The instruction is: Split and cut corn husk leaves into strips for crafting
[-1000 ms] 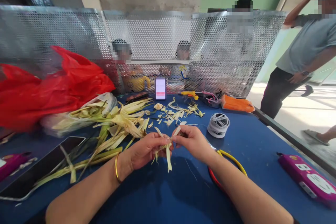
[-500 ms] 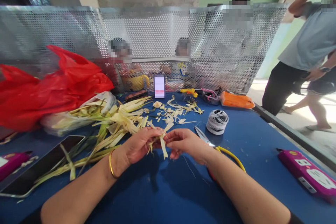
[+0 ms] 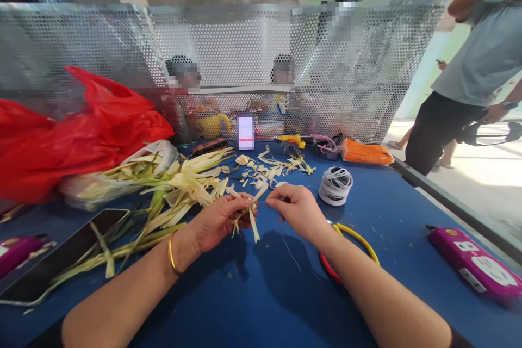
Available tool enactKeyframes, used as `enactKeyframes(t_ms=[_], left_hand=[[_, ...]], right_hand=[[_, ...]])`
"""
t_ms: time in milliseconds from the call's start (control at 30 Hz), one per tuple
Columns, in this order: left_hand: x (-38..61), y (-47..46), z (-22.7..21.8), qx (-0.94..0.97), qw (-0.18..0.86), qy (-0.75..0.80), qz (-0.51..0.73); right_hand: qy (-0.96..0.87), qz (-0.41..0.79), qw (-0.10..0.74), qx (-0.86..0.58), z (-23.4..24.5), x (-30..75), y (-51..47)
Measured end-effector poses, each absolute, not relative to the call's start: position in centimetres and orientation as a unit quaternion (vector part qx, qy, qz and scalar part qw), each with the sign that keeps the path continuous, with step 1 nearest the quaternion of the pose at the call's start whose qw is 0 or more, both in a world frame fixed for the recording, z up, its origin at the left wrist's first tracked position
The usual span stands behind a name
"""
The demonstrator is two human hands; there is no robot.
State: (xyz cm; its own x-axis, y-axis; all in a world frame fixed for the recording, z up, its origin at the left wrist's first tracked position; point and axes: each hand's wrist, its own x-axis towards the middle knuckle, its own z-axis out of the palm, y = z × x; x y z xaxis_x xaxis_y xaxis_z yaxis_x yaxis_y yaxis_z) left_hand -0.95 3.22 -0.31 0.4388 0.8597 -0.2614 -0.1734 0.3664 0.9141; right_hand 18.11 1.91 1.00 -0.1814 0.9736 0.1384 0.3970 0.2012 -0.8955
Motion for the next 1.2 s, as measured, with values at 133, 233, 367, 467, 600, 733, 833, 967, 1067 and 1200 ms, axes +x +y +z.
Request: enactKeyframes(t_ms=[133,233,367,467,600,733,833,967,1067,1200], left_hand=[[-0.8,3.2,-0.5,0.405,0.732,0.399,0.375],[-0.6,3.3,-0.6,0.392,0.725,0.409,0.393],[-0.5,3.3,-0.4,0.394,0.699,0.435,0.409],[-0.3,3.0,-0.3,0.460,0.648,0.456,0.401],[-0.3,2.5,-0.6,0.591,0.578,0.446,0.342],[-0.6,1.9,-0.5,0.686,0.580,0.366,0.242],[-0.8,1.9,0.1,0.659,0.636,0.326,0.235],[-0.8,2.2,0.7,0.596,0.644,0.345,0.333],[-0.6,2.5,0.6,0.548,0.645,0.360,0.391],[-0.4,2.5,0.5,0.499,0.659,0.378,0.416]], right_hand=[[-0.593,0.479,0.398,-0.511,1.2,18.0,1.9],[-0.612,0.466,0.399,-0.498,1.0,17.9,1.9],[-0.731,0.289,0.385,-0.483,0.9,17.9,1.5],[-0.813,0.146,0.342,-0.448,1.3,18.0,1.1],[-0.866,0.062,0.280,-0.411,2.0,18.3,0.8],[-0.851,0.203,0.290,-0.388,2.1,18.4,1.3],[-0.766,0.358,0.337,-0.414,1.5,18.4,2.0],[-0.644,0.465,0.386,-0.469,0.4,18.0,2.4],[-0.653,0.443,0.389,-0.476,-0.4,17.6,2.3],[-0.685,0.373,0.359,-0.512,-1.1,17.4,2.2]])
